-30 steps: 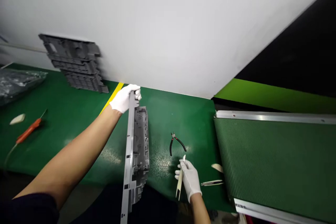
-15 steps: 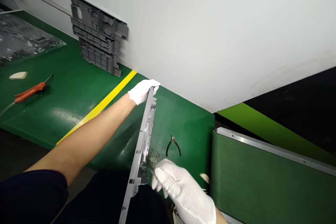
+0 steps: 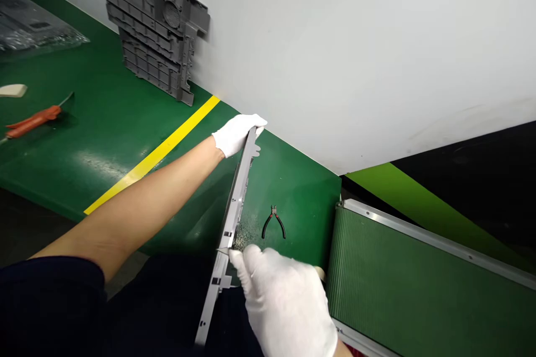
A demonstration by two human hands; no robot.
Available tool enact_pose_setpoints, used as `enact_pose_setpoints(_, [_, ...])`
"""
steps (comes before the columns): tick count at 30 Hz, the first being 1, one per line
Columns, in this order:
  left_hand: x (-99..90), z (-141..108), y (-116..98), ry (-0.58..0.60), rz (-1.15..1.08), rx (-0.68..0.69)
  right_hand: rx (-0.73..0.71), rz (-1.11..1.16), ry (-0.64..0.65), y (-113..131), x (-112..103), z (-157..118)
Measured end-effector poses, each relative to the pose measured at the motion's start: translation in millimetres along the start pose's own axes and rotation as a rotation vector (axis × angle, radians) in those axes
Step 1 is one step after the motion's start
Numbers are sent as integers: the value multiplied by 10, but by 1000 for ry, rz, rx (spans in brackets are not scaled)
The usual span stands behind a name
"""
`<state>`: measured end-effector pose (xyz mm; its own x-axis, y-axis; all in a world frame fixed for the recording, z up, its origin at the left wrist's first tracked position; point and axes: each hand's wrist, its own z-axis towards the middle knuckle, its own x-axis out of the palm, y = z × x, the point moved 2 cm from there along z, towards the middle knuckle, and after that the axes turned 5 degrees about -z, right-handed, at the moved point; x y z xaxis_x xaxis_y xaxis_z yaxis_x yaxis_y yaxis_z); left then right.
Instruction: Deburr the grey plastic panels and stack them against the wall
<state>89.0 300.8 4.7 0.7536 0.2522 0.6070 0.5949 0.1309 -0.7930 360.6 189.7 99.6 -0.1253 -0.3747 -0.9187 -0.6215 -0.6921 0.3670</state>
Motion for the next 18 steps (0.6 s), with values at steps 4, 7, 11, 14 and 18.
enact_pose_setpoints(4, [8, 31, 22, -9, 23, 10, 47, 77, -89, 52, -17, -91])
enact_pose_setpoints(7, [3, 51, 40, -34, 73, 34, 68, -4, -69, 46, 29, -165])
enact_pose_setpoints(11, [2, 58, 50, 5, 48, 36, 17, -148, -112, 42, 74, -238])
enact_pose_setpoints(14, [3, 47, 39, 19, 40, 37, -44, -162, -170, 71, 60, -279])
enact_pose_setpoints(18, [9, 33, 24, 8, 66, 47, -121, -428, -79, 131, 20, -320])
